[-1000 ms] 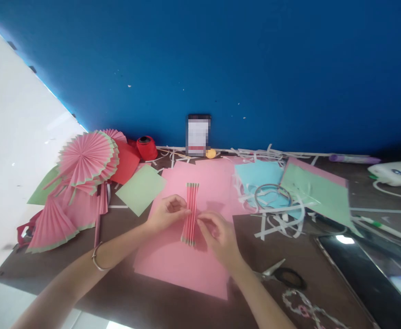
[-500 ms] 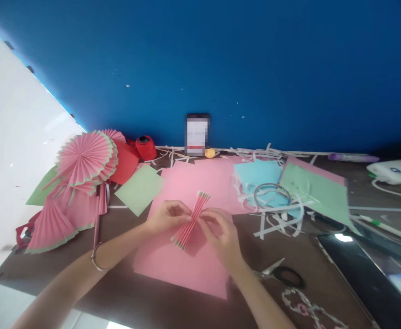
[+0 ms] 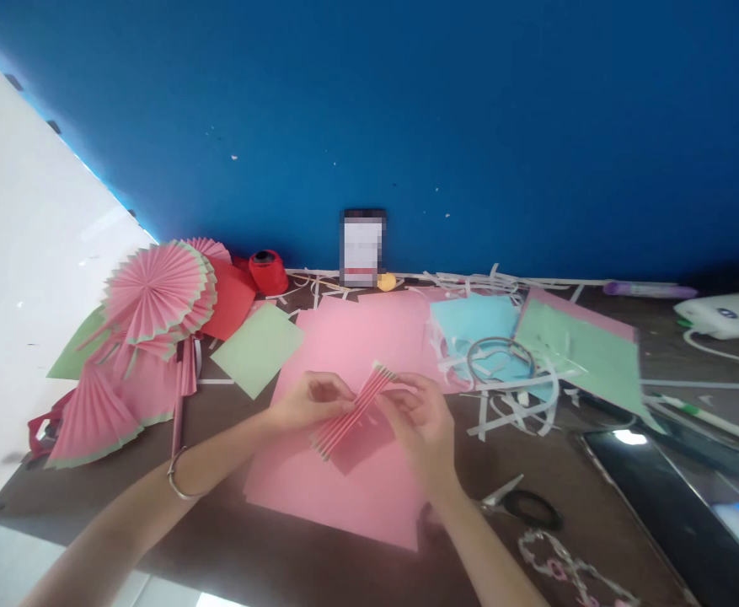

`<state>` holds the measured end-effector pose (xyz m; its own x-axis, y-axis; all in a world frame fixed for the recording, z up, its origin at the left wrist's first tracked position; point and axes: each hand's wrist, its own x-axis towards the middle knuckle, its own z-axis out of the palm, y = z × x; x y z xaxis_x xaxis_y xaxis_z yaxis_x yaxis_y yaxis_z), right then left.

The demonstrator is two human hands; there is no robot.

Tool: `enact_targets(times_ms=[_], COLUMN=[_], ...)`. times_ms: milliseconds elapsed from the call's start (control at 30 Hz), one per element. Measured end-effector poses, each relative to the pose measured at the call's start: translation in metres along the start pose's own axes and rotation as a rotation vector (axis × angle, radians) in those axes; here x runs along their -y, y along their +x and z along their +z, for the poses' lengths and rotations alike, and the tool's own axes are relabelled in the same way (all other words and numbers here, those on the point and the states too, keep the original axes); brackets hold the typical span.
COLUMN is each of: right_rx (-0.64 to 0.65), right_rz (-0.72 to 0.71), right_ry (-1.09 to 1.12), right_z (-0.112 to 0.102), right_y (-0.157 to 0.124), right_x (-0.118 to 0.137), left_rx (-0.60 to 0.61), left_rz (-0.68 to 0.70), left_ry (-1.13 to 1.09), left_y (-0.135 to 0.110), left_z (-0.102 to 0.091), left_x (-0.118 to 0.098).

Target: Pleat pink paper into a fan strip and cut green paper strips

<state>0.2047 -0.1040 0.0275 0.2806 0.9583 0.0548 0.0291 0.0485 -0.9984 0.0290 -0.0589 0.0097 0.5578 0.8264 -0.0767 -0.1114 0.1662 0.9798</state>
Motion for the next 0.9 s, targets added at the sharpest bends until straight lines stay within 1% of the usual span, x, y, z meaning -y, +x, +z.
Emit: enact_targets(times_ms=[100,200,300,400,567,700,800,900], right_rx=[-0.021,-0.057,-0.096,-0.123,-0.158,-0.196,-0.208,-0.194], right_rz=[-0.021,-0.046,-0.078,-0.093,-0.084,-0.144,-0.171,-0.202], right_ry=[-0.021,-0.086,-0.177,-0.218,-0.193,-0.23,-0.249,-0.283], right_z=[0.0,-0.003,-0.007,-0.01,-0.01,-0.01,-0.011,-0.011], right_y=[0.0,0.001,0.002,0.002,0.002,0.005,0.006,0.005], right_x=[-0.001,-0.008,-0.016,-0.019,-0.016,-0.012,-0.011,-0.011], left_rx=[-0.014,-0.007,0.011,0.031,0.071,0.037,0.007,0.007], left_rz=[-0.004,-0.012,0.045,0.106,0.089,0.075,0.138,0.211], left_ry=[0.069,0.16,0.248,0.324,0.349,0.41,0.516,0.571], left_y=[0.0,-0.002,-0.004,-0.005,-0.007,-0.008,-0.007,-0.006], left_z=[0.001,0.003,0.003,0.001,0.003,0.005,0.003,0.0], left_x=[-0.003,-0.007,-0.009,-0.01,-0.011,-0.01,-0.01,-0.011])
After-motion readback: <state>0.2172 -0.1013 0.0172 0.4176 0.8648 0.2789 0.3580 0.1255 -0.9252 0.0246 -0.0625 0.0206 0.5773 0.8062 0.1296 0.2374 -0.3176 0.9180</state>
